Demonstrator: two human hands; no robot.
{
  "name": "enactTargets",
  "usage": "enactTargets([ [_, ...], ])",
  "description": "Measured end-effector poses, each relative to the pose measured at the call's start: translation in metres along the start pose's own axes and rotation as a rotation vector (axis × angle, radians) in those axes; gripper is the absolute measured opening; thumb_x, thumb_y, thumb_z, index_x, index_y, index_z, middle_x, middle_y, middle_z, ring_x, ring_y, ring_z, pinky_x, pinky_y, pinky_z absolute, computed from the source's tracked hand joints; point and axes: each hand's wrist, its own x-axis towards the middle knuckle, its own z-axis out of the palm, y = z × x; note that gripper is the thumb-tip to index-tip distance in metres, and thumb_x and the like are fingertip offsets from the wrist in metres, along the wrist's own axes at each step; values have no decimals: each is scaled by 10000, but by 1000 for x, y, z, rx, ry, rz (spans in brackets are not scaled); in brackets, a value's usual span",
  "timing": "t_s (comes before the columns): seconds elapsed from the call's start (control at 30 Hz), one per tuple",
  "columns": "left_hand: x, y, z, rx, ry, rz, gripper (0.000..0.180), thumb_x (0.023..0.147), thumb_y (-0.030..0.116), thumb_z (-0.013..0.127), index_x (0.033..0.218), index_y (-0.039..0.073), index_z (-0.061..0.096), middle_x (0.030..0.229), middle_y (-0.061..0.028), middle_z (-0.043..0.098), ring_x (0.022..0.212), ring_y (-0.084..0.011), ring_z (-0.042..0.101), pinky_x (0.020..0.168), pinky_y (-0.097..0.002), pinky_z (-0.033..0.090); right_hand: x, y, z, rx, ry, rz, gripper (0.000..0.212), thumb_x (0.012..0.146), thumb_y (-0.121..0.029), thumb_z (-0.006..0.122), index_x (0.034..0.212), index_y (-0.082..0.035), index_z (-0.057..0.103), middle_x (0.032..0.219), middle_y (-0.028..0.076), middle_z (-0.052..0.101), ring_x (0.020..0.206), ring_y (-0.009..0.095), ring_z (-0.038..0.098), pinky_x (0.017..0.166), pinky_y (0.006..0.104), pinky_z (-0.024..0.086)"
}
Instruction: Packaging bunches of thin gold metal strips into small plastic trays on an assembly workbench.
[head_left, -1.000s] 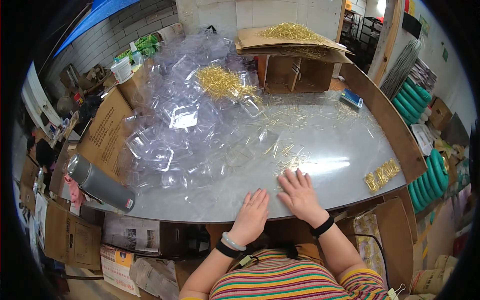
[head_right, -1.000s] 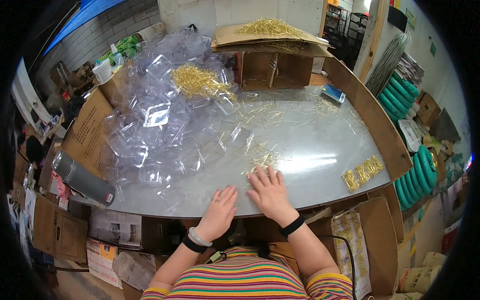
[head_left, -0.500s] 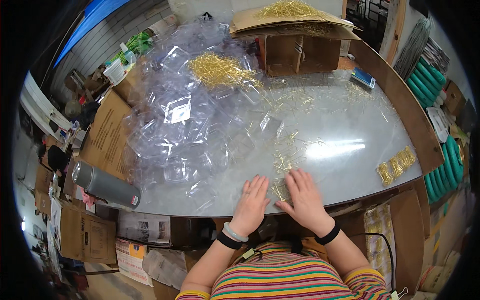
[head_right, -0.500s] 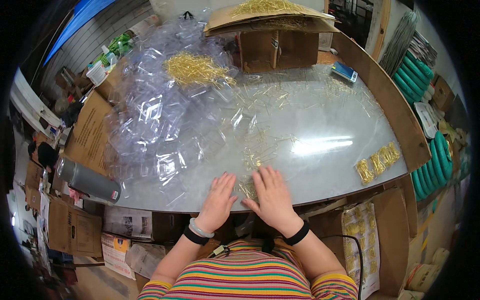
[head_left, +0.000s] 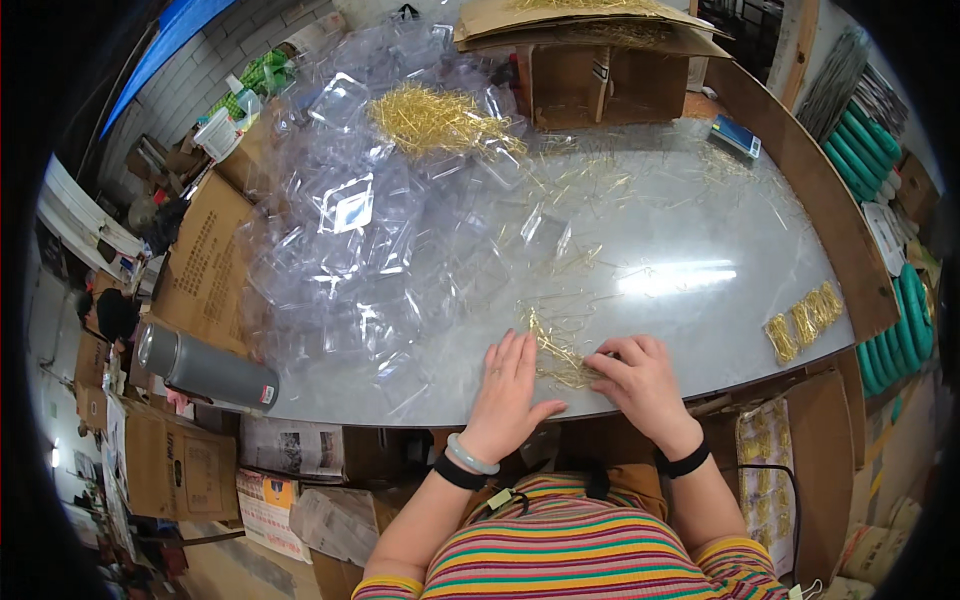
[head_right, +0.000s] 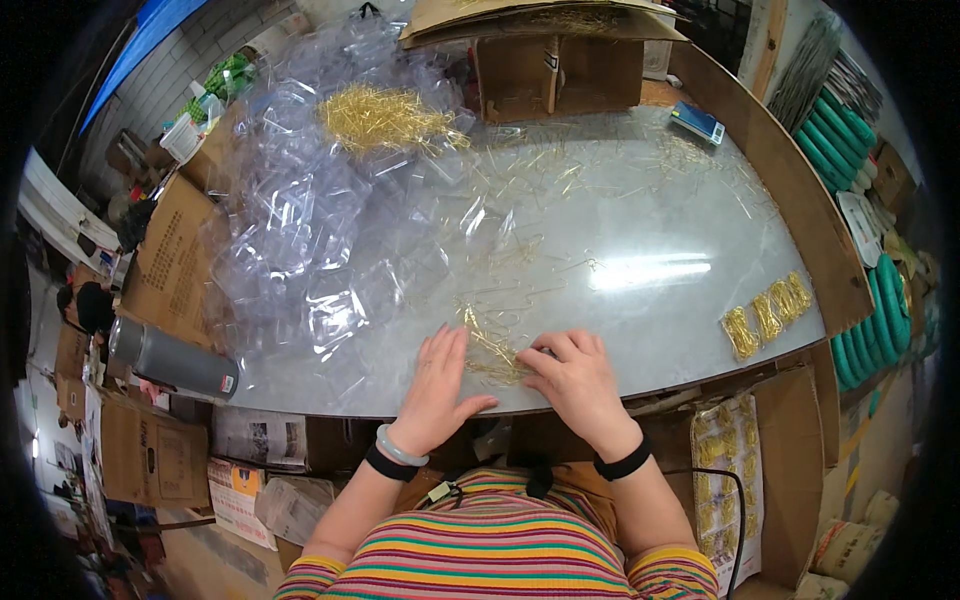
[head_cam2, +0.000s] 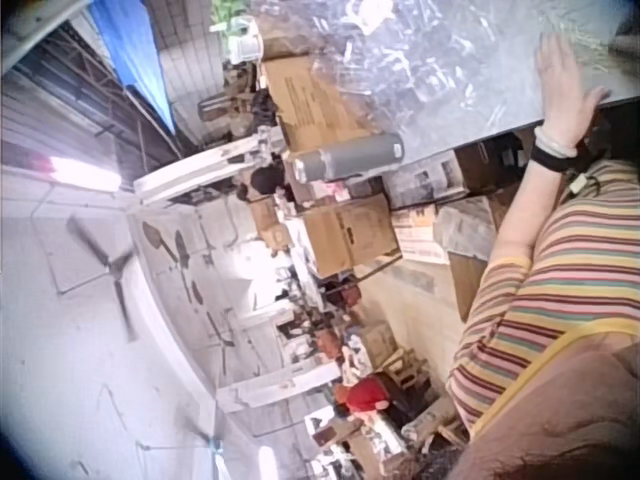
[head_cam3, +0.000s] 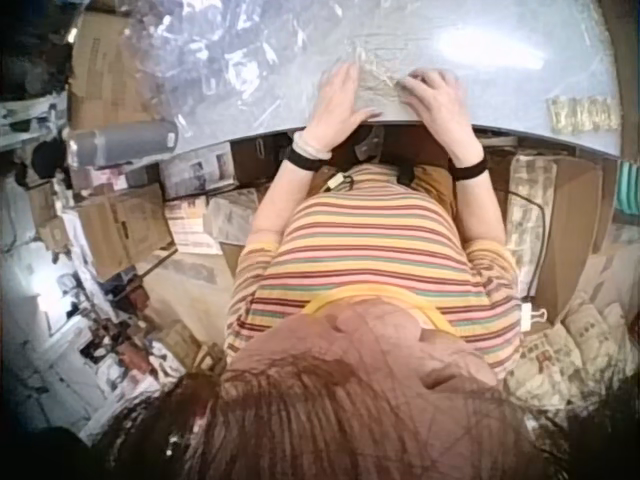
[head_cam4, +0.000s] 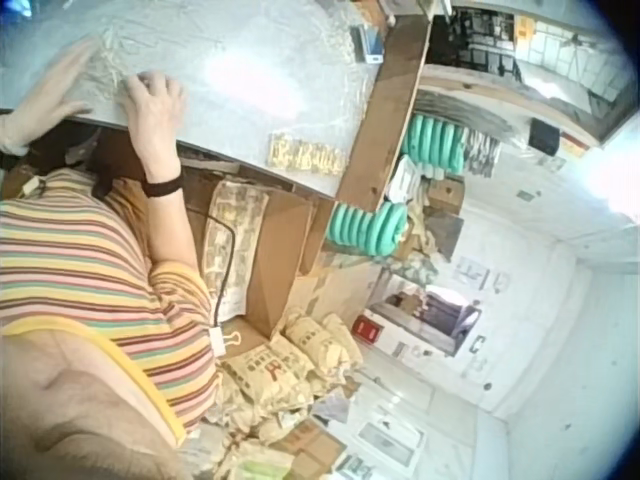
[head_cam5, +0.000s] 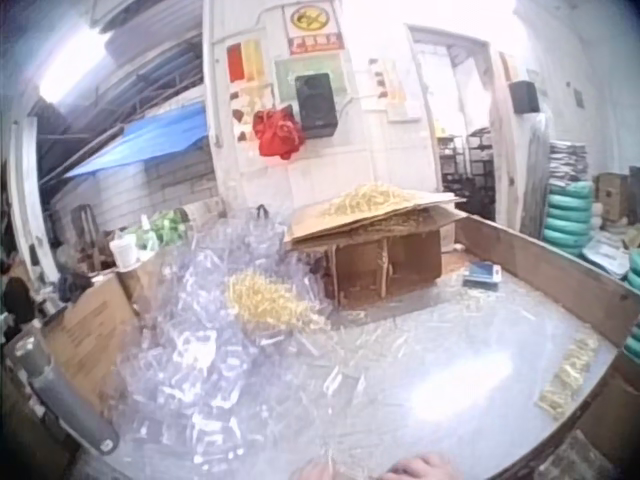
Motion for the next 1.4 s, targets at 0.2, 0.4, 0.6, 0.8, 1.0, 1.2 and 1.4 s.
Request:
enactTargets([
  [0.2,8,6,4,9,61,18,925,789,347,823,1486,-34,350,1392,-217,425,1363,-440,368,1175,-539,273,9,-8,37,20,131,-32,348,762,-65,727,1107,-88,694,1048,75,661,972,278,610,837,377,514],
  [0.4,2,2,12,0,123,-11,882,786,343,829,1467,-9,392,1280,-199,454,1304,-440,419,1153,-543,310,6,-12,20,150,167,110,380,796,-99,756,1158,-43,655,1153,125,643,1064,338,589,918,423,499],
  [0.6,5,3,15,20,172,8,782,851,360,762,1462,7,425,1399,-215,473,1371,-437,383,1169,-547,283,21,-12,-4,78,-118,-20,430,822,-74,705,1238,-35,601,1199,143,628,1101,370,568,944,426,494],
  [0.8,8,6,8,56,74,88,637,918,318,685,1465,79,464,1420,-89,527,1396,-404,375,1179,-591,235,59,30,-10,-213,-175,-76,340,843,-9,548,1180,-27,591,1167,162,625,1081,368,584,903,425,521],
  [1.0,2,5,6,78,60,100,594,921,298,678,1455,118,487,1386,-74,548,1388,-376,392,1183,-593,228,59,13,-2,-272,-314,-135,305,825,-22,587,1129,-34,589,1049,141,579,1024,331,590,847,393,539],
  [1.2,1,4,7,75,62,90,568,919,277,680,1434,117,502,1366,-64,549,1384,-367,400,1179,-598,233,90,23,3,-176,-318,-199,305,824,-12,573,1125,-39,620,1091,122,592,1027,299,594,869,402,521],
  [1.4,2,7,5,27,78,57,645,916,253,687,1476,57,434,1438,-129,476,1400,-381,379,1194,-550,243,99,31,8,-273,-259,-312,327,821,-26,582,1144,-50,628,1083,104,596,1025,290,588,890,380,511],
])
